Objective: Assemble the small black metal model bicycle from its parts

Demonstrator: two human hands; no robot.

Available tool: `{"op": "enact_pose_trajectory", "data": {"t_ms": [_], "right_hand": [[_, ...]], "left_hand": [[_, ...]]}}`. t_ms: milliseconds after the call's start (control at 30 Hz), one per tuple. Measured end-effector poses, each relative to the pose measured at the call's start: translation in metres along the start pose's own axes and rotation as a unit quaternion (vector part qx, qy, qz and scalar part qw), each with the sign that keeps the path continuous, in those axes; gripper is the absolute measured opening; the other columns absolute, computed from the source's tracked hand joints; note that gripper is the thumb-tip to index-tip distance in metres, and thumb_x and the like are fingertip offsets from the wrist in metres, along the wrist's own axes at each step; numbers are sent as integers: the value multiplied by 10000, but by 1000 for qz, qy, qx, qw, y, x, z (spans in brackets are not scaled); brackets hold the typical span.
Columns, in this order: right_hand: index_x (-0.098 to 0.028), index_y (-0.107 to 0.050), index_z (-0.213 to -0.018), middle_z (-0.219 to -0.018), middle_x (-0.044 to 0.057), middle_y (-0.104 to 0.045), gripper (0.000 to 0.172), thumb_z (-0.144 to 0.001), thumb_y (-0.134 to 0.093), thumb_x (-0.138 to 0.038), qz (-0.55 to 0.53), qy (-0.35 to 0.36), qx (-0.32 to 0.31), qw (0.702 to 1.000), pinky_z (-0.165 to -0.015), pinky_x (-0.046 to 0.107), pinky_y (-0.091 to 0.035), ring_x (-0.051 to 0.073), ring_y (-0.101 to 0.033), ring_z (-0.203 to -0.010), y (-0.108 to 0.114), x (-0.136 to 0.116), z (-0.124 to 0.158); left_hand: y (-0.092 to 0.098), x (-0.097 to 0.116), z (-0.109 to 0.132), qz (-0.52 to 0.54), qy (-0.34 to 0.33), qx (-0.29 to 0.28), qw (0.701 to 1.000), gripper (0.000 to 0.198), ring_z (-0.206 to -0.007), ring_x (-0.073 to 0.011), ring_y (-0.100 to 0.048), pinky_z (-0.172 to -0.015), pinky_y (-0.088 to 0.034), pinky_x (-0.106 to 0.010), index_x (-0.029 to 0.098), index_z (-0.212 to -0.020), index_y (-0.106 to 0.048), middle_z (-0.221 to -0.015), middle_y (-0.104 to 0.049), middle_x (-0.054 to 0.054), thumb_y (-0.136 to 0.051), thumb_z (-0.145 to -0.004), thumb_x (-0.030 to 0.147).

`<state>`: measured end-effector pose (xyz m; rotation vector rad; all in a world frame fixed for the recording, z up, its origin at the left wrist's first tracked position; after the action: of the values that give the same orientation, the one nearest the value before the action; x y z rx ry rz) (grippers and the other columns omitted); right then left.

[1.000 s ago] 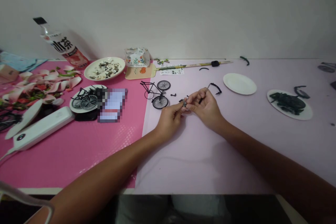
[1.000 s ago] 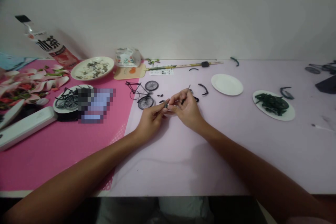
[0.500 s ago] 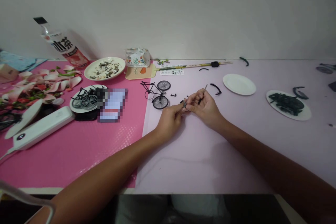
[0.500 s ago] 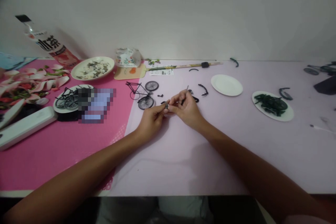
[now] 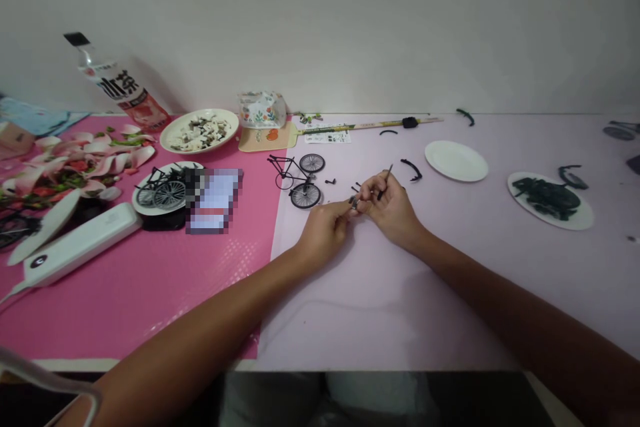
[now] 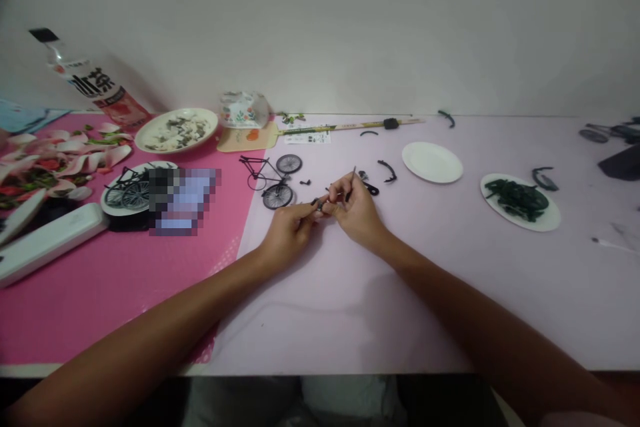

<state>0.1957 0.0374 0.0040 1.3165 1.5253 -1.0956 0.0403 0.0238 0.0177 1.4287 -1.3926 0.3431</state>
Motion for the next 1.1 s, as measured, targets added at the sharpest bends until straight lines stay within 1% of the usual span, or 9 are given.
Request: {"op": "enact_pose_trajectory", "data": {"t_ms": [100, 300, 433, 600, 700, 800, 867, 967, 1100], "right_hand": [[-288, -309, -839, -806, -60, -490, 574, -712, -867, -240, 19, -2, 2, 1000, -781, 325, -626, 156, -620, -817, 1, 0, -1], [-286, -305, -847, -795, -64, -451, 499, -722, -773, -165, 27, 3, -22, 999, -760, 300, -581, 139, -561, -767, -1, -1, 0], [-287, -290, -861, -809, -61, -440, 478, -748, -738, -167, 41, 15, -32, 999, -726, 300, -553, 138, -531, -748, -2, 0, 1], [-285, -276, -859, -819, -52, -425, 467, -793, -735, -225, 107, 63, 8, 992, -744, 331, -510, 150, -478, -752, 1, -1, 0], [-275, -317, -859, -814, -44, -409, 402, -882, -718, -291, 184, 92, 13, 979, -742, 346, -456, 157, -442, -747, 2, -8, 2], [-268, -424, -954, -877, -10, -458, 210, -1045, -558, -401, 231, 101, -5, 968, -725, 362, -426, 172, -462, -762, 3, -16, 7], [-271, -448, -1073, -939, 14, -494, 172, -1105, -427, -438, 232, 106, -7, 967, -728, 375, -432, 186, -490, -785, 6, -21, 10], [-273, -434, -1097, -921, 17, -508, 163, -1126, -361, -417, 253, 124, 2, 959, -731, 388, -442, 199, -508, -780, 9, -27, 12], [-263, -476, -1028, -902, 26, -548, 93, -1096, -449, -321, 324, 150, -7, 934, -765, 400, -464, 207, -540, -802, 7, -31, 7]], "left_hand": [[0, 0, 0, 0, -1, -2, 1000, 260, -629, -130, -482, -658, -387, -232, 159, -695, -611, -643, -575, 8, -472, -888, 53], [0, 1, 1, -1, 14, -16, 1000, 297, -654, -138, -524, -674, -403, -232, 135, -801, -736, -710, -656, -6, -464, -859, 31], [0, 0, 2, 3, 20, -21, 1000, 297, -643, -138, -535, -673, -416, -237, 136, -814, -755, -700, -660, 2, -478, -903, 76], [0, -2, 0, 39, 47, -8, 998, 276, -833, -207, -708, -793, -526, -274, 171, -940, -790, -858, -782, -33, -518, -982, 192], [1, -4, -1, 73, 65, 18, 995, 260, -954, -240, -759, -877, -574, -314, 182, -1083, -793, -1028, -830, -76, -552, -996, 224], [2, -9, -2, 124, 98, 46, 986, 265, -1052, -249, -775, -921, -599, -333, 157, -1163, -762, -1153, -825, -122, -557, -1013, 230], [2, -11, -2, 154, 117, 57, 980, 257, -1105, -248, -772, -946, -601, -339, 141, -1174, -741, -1186, -814, -141, -547, -1025, 222], [1, -12, -2, 159, 128, 59, 977, 236, -1094, -241, -769, -927, -603, -340, 140, -1164, -722, -1166, -809, -141, -540, -1028, 206], [2, -12, -2, 158, 125, 62, 977, 216, -1063, -229, -765, -896, -604, -333, 153, -1140, -711, -1144, -800, -129, -533, -1024, 193]]}}
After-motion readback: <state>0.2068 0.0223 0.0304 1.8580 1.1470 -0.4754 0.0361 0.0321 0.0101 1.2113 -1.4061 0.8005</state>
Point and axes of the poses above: each hand's wrist, its own z-axis away from the middle knuckle, its own y-axis out of the back of the hand, x = y × z, the point moved 5 cm from there along -z, towards the middle knuckle
